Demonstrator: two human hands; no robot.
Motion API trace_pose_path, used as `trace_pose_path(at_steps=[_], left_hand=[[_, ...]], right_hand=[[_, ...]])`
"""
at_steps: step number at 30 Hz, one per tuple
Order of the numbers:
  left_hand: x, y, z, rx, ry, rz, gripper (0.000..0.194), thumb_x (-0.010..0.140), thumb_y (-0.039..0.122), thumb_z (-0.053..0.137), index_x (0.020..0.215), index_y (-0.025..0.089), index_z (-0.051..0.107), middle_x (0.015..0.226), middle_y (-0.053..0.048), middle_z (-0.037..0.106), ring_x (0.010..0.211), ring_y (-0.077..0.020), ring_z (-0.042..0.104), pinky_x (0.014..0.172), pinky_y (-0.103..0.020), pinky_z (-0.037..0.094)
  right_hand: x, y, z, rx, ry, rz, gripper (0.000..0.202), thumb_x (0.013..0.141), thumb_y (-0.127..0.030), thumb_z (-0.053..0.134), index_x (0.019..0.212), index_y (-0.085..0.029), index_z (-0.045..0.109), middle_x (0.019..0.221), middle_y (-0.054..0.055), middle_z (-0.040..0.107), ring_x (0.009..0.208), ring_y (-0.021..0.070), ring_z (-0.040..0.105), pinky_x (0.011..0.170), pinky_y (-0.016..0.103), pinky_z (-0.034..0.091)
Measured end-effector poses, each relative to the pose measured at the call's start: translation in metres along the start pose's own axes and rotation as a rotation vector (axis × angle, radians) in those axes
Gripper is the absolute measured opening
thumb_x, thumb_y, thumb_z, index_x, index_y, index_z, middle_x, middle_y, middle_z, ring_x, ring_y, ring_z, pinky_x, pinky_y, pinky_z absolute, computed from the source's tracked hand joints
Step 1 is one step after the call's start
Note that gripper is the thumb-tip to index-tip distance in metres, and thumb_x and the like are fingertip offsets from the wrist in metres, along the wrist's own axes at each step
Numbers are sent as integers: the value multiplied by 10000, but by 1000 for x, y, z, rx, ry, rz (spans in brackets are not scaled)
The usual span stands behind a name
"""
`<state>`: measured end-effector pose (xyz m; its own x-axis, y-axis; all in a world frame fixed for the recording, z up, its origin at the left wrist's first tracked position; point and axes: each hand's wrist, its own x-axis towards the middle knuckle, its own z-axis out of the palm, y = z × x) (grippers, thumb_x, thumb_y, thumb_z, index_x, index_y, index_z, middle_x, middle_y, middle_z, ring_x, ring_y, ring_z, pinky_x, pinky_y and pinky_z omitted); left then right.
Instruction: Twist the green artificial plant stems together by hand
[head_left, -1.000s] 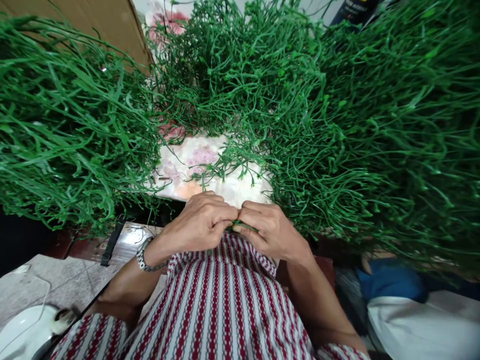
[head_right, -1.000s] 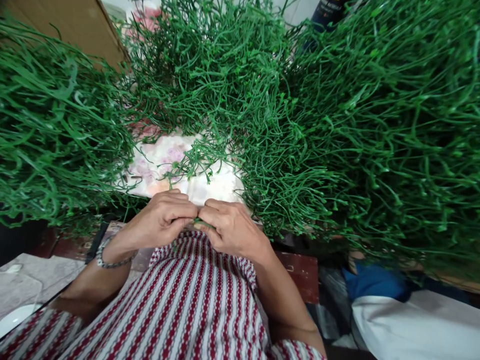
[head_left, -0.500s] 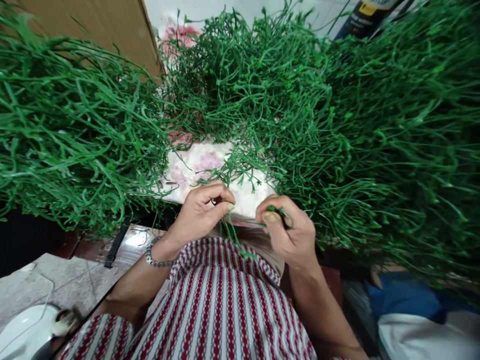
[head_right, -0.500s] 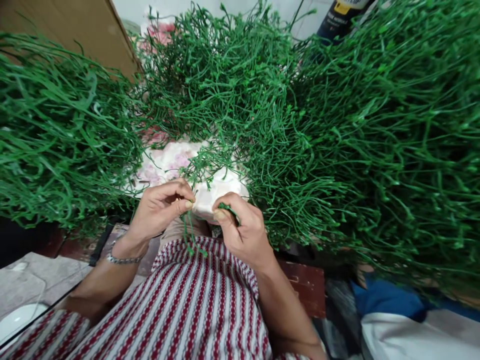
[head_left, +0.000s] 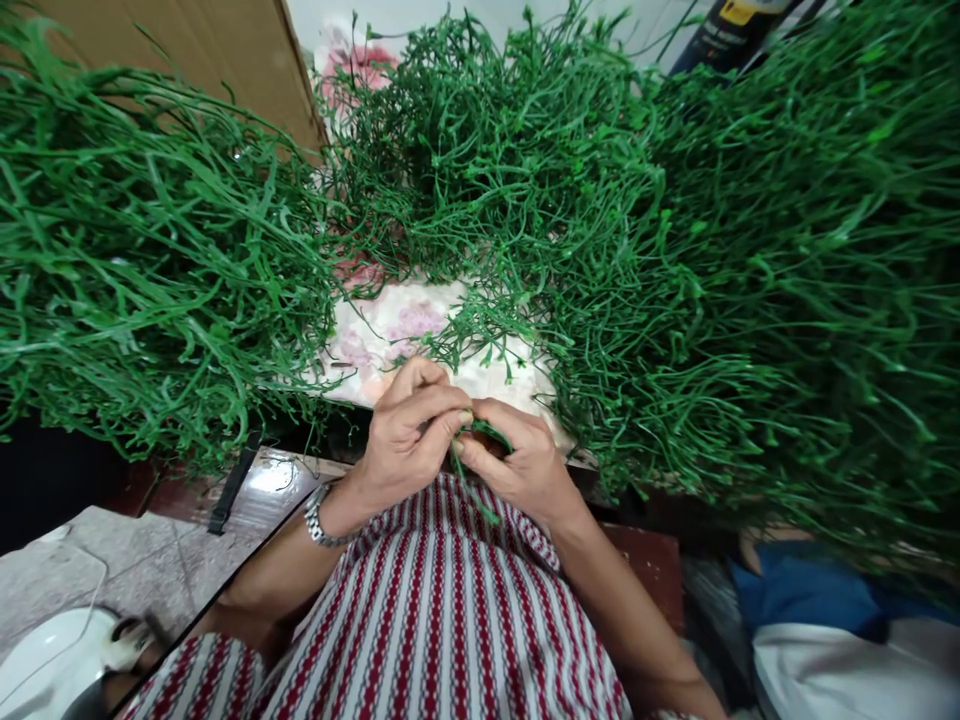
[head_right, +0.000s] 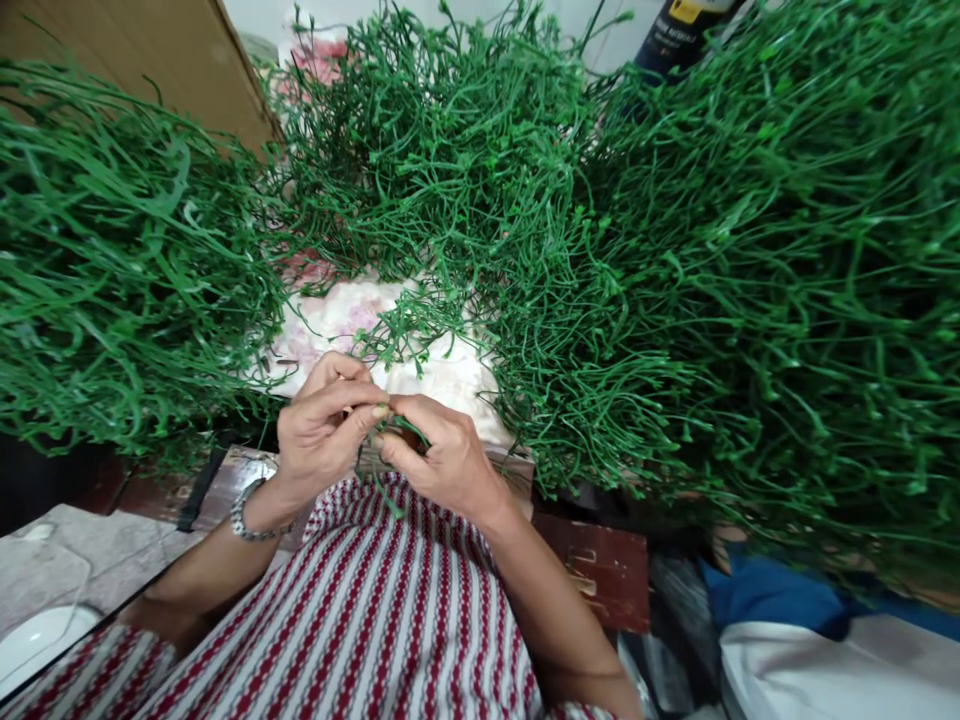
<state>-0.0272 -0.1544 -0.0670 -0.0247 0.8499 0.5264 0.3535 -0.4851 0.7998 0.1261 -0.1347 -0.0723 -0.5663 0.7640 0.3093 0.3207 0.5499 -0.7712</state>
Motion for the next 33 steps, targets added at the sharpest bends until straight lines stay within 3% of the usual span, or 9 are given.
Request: trace_pose_path(at_steps=[4,7,11,19,28,30,33], left_hand=[[4,-2,-9,10,-143,-2,95,807,104,535,826,175,594,750,-20,524,744,-132,497,661,-269,420],[9,-2,-19,-21,-334,-80,101,819,120,515,878,168,581,794,-31,595,753,-132,542,684,-261,437],[10,1,-24,9,-436,-130,143,799,96,519,911,167,573,856,-36,627,801,-136,561,728,-255,441],[7,1,-20,64,-414,-149,152,738,42,525,827,165,513,792,-11,541,769,-131,499,692,-250,406],[7,0,-23,109,-487,-130,111,757,57,499,741,153,553,722,-1,522,713,-123,480,668,-259,381],[6,-3,-24,119,-470,-125,107,765,74,505,734,151,573,708,-2,527,701,-123,483,656,-259,380],[4,-7,-24,151,-430,-101,105,777,96,517,721,149,589,703,-11,537,718,-135,499,671,-272,390]], right_hand=[[1,0,0,-65,23,-24,65,829,-168,522,807,-164,583,729,13,587,652,107,536,616,223,426],[-1,2,-5,-111,33,-38,79,831,-193,547,871,-161,608,736,20,572,658,110,532,614,226,424],[-6,4,-10,-182,30,-52,135,831,-235,562,929,-164,624,750,31,557,670,123,540,603,235,429],[-10,5,-7,-312,107,-136,111,835,-215,552,905,-167,624,746,38,576,653,122,539,591,240,425],[-9,6,-10,-242,36,-87,167,843,-224,548,980,-164,624,786,47,584,675,126,552,592,244,447],[-9,4,-14,-189,85,-69,172,835,-214,561,992,-177,625,786,41,583,673,126,557,591,247,459],[-13,-9,-26,-206,283,-69,191,799,-153,598,976,-210,637,798,41,596,698,147,568,620,278,478]])
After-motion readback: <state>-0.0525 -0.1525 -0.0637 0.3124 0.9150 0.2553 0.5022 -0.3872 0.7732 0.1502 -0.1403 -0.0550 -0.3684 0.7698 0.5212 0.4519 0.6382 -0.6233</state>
